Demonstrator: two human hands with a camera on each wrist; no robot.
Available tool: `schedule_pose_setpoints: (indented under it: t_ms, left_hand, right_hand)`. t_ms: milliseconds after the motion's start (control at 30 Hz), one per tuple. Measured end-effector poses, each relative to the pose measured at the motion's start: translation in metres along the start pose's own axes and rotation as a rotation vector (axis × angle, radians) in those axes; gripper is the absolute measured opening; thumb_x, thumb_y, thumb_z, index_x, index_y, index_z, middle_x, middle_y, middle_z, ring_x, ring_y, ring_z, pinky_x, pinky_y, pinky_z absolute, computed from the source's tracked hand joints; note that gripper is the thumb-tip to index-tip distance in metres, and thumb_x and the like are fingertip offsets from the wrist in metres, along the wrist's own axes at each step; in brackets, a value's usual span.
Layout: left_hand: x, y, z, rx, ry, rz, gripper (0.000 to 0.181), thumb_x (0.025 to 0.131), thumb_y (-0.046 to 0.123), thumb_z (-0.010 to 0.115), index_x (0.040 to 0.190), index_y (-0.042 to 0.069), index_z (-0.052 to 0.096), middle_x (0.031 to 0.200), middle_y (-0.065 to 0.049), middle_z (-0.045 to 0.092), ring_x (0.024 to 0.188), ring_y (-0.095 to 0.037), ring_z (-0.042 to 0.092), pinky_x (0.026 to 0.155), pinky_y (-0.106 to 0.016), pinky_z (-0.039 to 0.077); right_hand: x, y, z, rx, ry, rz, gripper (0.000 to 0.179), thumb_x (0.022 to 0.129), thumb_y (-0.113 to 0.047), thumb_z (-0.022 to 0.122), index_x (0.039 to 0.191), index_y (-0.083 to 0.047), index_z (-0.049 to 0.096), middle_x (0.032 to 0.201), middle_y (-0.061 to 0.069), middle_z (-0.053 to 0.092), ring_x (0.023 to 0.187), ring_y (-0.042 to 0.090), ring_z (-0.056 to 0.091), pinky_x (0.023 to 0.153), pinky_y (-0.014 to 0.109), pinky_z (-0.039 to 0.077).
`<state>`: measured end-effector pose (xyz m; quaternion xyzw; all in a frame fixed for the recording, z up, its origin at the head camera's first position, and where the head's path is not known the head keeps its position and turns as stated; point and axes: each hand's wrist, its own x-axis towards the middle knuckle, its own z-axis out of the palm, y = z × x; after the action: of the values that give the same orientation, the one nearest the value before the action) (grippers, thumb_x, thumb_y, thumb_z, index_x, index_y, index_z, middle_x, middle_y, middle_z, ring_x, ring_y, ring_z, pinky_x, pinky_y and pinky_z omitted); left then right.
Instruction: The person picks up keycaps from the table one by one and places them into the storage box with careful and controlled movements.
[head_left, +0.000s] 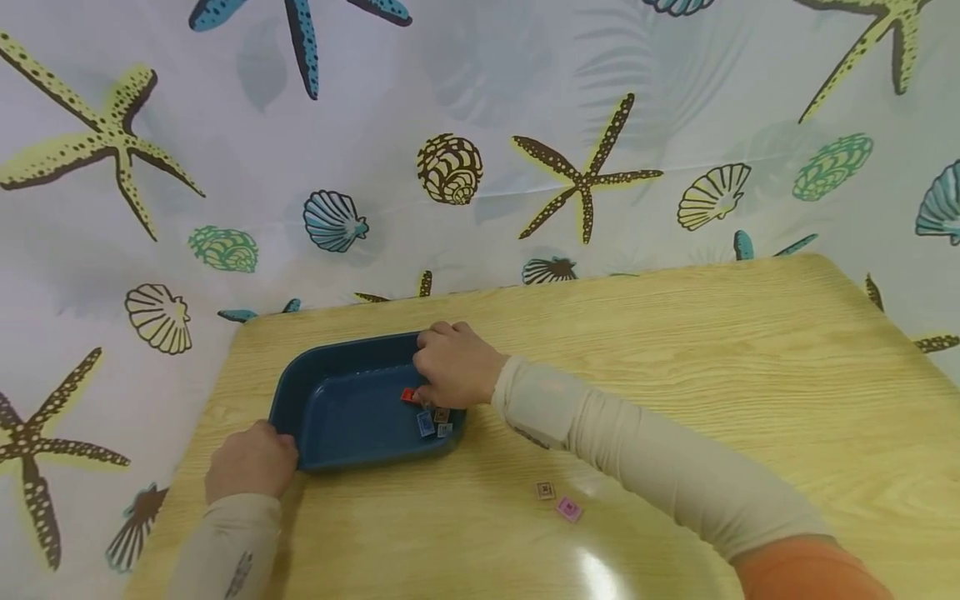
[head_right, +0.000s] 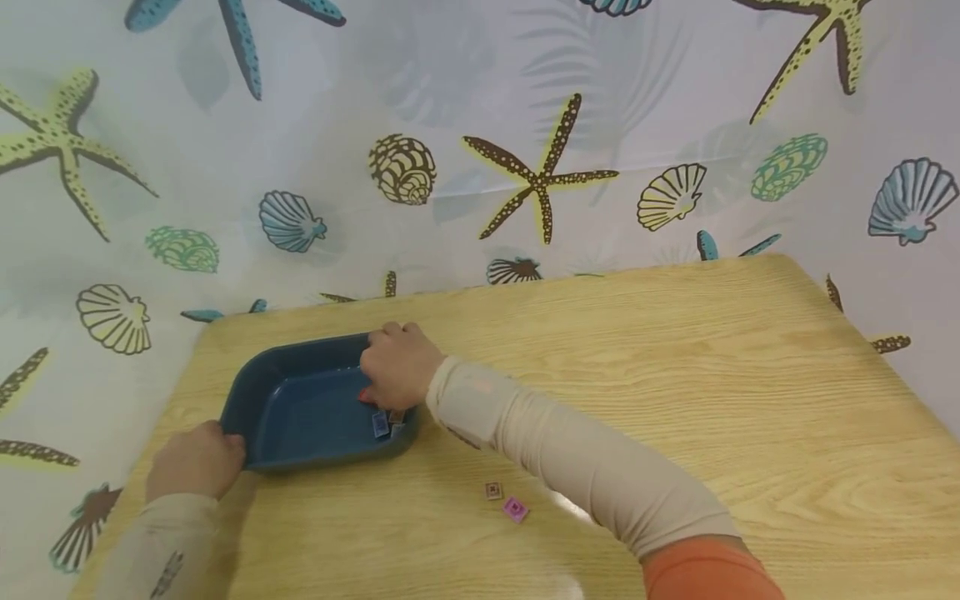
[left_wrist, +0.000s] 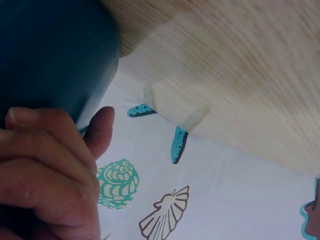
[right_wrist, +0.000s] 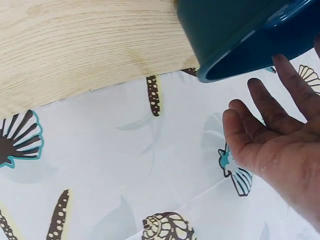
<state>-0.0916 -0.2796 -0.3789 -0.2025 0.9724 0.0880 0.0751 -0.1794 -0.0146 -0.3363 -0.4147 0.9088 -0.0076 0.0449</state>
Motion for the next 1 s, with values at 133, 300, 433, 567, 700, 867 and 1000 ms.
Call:
schedule_pose_setpoints:
  t_ms: [133,300,433,567,700,867,1000]
  left_hand:
    - [0.0,0.001,-0.001,0.01,-0.004,0.008,0.035,0.089,0.023,0.044,0.094,-0.006,0.063,0.088,-0.034,0.064,0.072,-0.047,0.063,0.054,-0.05,0.047]
    - [0.0,0.002,-0.003,0.017,-0.012,0.007,0.035,0.09,0.023,0.045,0.094,-0.007,0.062,0.087,-0.034,0.064,0.073,-0.048,0.062,0.055,-0.051,0.048]
    - [0.0,0.003,-0.004,0.012,-0.027,-0.015,0.035,0.09,0.023,0.044,0.095,-0.006,0.063,0.088,-0.034,0.063,0.074,-0.047,0.062,0.055,-0.05,0.048]
    - [0.0,0.003,-0.003,0.01,-0.033,-0.021,0.035,0.09,0.024,0.043,0.097,-0.005,0.063,0.089,-0.034,0.063,0.074,-0.048,0.062,0.055,-0.051,0.048]
    - [0.0,0.003,-0.004,0.013,-0.036,-0.008,0.036,0.09,0.023,0.043,0.097,-0.006,0.063,0.089,-0.034,0.063,0.073,-0.048,0.062,0.054,-0.051,0.048]
    - [0.0,0.002,-0.004,0.012,-0.043,0.005,0.036,0.09,0.022,0.042,0.096,-0.006,0.063,0.089,-0.034,0.063,0.072,-0.048,0.062,0.053,-0.05,0.047]
    - [0.001,0.001,-0.003,0.013,-0.043,0.01,0.036,0.09,0.022,0.042,0.095,-0.005,0.064,0.089,-0.034,0.064,0.072,-0.047,0.062,0.053,-0.05,0.047]
  right_hand:
    - [-0.004,0.007,0.0,-0.016,0.005,0.033,0.031,0.09,-0.045,0.06,0.092,-0.017,0.071,0.127,0.005,0.061,0.122,0.026,0.053,0.102,0.046,0.044]
    - [-0.011,0.015,0.001,-0.021,0.035,0.039,0.028,0.089,-0.042,0.063,0.089,-0.016,0.072,0.128,0.008,0.061,0.124,0.028,0.053,0.1,0.047,0.045]
    - [-0.015,0.018,0.003,-0.015,0.044,0.039,0.024,0.089,-0.038,0.063,0.093,-0.016,0.072,0.126,0.008,0.061,0.121,0.028,0.054,0.099,0.047,0.045]
    - [-0.019,0.02,0.005,-0.014,0.046,0.045,0.024,0.09,-0.035,0.063,0.1,-0.015,0.072,0.126,0.009,0.062,0.12,0.027,0.054,0.098,0.047,0.045]
    - [-0.022,0.021,0.003,-0.019,0.041,0.055,0.028,0.089,-0.037,0.064,0.103,-0.013,0.072,0.127,0.009,0.061,0.12,0.028,0.054,0.098,0.048,0.046]
    - [-0.026,0.022,0.002,-0.015,0.029,0.067,0.034,0.088,-0.04,0.064,0.106,-0.012,0.071,0.13,0.009,0.06,0.123,0.028,0.053,0.1,0.048,0.045]
    - [-0.032,0.024,0.003,-0.008,0.05,0.06,0.034,0.088,-0.04,0.065,0.105,-0.012,0.072,0.129,0.01,0.061,0.123,0.029,0.054,0.1,0.049,0.045]
